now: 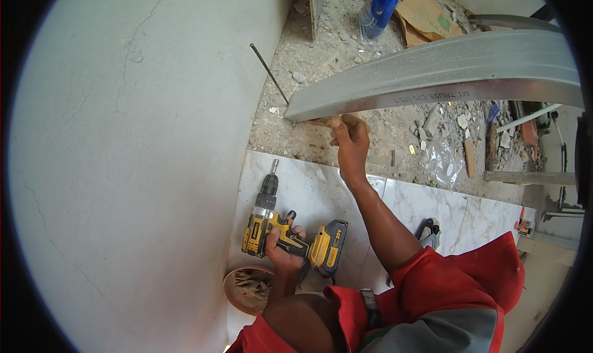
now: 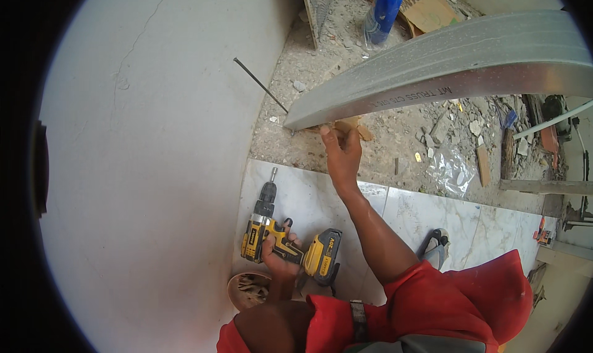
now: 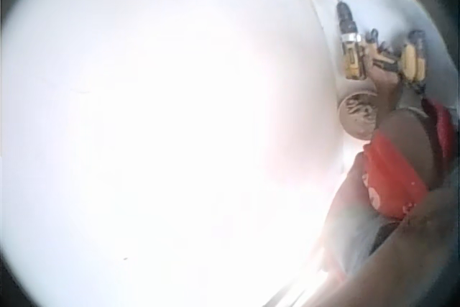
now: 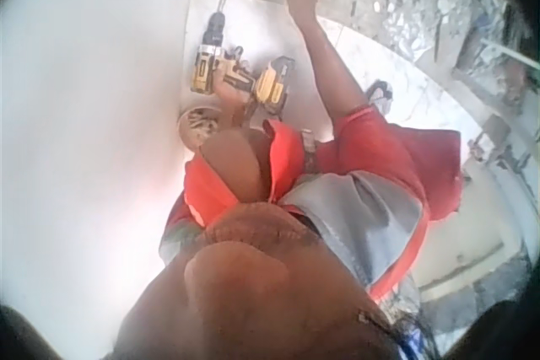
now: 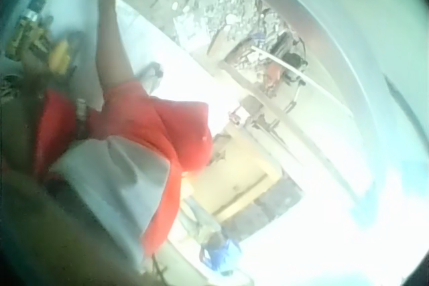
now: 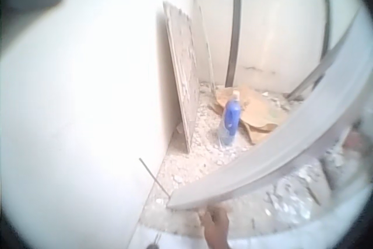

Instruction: Installing a metal stud frame for a renovation project using a spirit level and a power drill.

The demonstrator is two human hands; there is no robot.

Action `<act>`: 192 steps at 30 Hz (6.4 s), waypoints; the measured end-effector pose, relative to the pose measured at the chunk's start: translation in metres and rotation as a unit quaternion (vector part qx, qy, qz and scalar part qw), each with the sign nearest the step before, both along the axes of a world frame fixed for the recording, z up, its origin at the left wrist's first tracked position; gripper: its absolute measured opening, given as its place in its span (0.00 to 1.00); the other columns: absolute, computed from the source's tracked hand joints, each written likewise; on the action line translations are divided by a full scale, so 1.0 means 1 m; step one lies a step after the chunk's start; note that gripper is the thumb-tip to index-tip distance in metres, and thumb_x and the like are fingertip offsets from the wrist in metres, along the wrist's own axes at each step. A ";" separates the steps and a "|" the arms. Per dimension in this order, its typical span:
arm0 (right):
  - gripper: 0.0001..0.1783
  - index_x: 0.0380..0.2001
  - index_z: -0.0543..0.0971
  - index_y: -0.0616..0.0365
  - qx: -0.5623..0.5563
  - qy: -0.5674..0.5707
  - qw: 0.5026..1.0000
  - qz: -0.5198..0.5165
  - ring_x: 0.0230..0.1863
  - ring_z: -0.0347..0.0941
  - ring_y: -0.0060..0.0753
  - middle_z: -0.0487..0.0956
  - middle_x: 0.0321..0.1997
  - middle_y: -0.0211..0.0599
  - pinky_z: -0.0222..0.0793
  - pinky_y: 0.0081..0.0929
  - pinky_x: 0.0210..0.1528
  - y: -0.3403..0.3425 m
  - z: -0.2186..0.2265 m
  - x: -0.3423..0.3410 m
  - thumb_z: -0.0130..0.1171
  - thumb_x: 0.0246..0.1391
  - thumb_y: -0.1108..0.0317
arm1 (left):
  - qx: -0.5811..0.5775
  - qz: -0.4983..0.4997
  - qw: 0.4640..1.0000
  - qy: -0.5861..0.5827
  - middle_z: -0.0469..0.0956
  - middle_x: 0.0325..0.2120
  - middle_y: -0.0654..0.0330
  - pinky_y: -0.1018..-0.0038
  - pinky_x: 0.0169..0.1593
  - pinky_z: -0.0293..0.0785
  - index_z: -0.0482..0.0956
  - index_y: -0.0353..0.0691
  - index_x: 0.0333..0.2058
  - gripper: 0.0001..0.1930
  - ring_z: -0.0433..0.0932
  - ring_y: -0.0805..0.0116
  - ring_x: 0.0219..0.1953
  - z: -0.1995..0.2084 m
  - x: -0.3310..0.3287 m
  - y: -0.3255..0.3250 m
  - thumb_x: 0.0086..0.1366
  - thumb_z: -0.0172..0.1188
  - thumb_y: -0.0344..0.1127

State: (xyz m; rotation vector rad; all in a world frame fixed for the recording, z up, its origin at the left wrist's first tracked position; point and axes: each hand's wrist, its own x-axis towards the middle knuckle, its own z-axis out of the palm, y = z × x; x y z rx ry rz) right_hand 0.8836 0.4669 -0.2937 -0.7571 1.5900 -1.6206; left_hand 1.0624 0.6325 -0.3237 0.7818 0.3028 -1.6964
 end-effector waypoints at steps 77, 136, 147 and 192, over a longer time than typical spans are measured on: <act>0.29 0.45 0.72 0.53 0.218 0.132 0.965 0.064 0.46 0.74 0.42 0.78 0.41 0.42 0.68 0.36 0.48 -0.050 -0.102 0.073 0.62 0.42 0.49 | -0.584 -0.335 0.459 -0.581 0.67 0.46 0.55 0.70 0.53 0.64 0.55 0.39 0.57 0.44 0.68 0.64 0.49 0.094 -0.126 -0.267 0.38 0.66 0.34; 0.29 0.51 0.69 0.53 0.189 0.149 0.971 0.005 0.46 0.73 0.48 0.77 0.43 0.48 0.67 0.40 0.49 -0.057 -0.090 0.073 0.55 0.47 0.51 | -0.612 -0.282 0.473 -0.568 0.69 0.42 0.46 0.62 0.50 0.66 0.58 0.38 0.54 0.44 0.71 0.49 0.44 0.085 -0.124 -0.276 0.32 0.66 0.36; 0.22 0.45 0.73 0.54 0.093 0.163 0.978 0.091 0.42 0.74 0.52 0.79 0.37 0.49 0.69 0.44 0.46 -0.057 -0.113 0.060 0.53 0.49 0.55 | -0.621 -0.281 0.467 -0.563 0.69 0.42 0.47 0.65 0.50 0.67 0.58 0.38 0.54 0.43 0.71 0.52 0.44 0.080 -0.133 -0.274 0.33 0.65 0.35; 0.32 0.16 0.77 0.63 0.345 0.152 0.809 0.451 0.17 0.75 0.35 0.73 0.09 0.37 0.72 0.31 0.29 0.012 0.010 0.065 0.49 0.51 0.42 | -0.405 -0.220 0.459 -0.760 0.65 0.52 0.45 0.63 0.57 0.60 0.60 0.31 0.55 0.34 0.63 0.53 0.56 0.097 -0.045 -0.219 0.53 0.62 0.40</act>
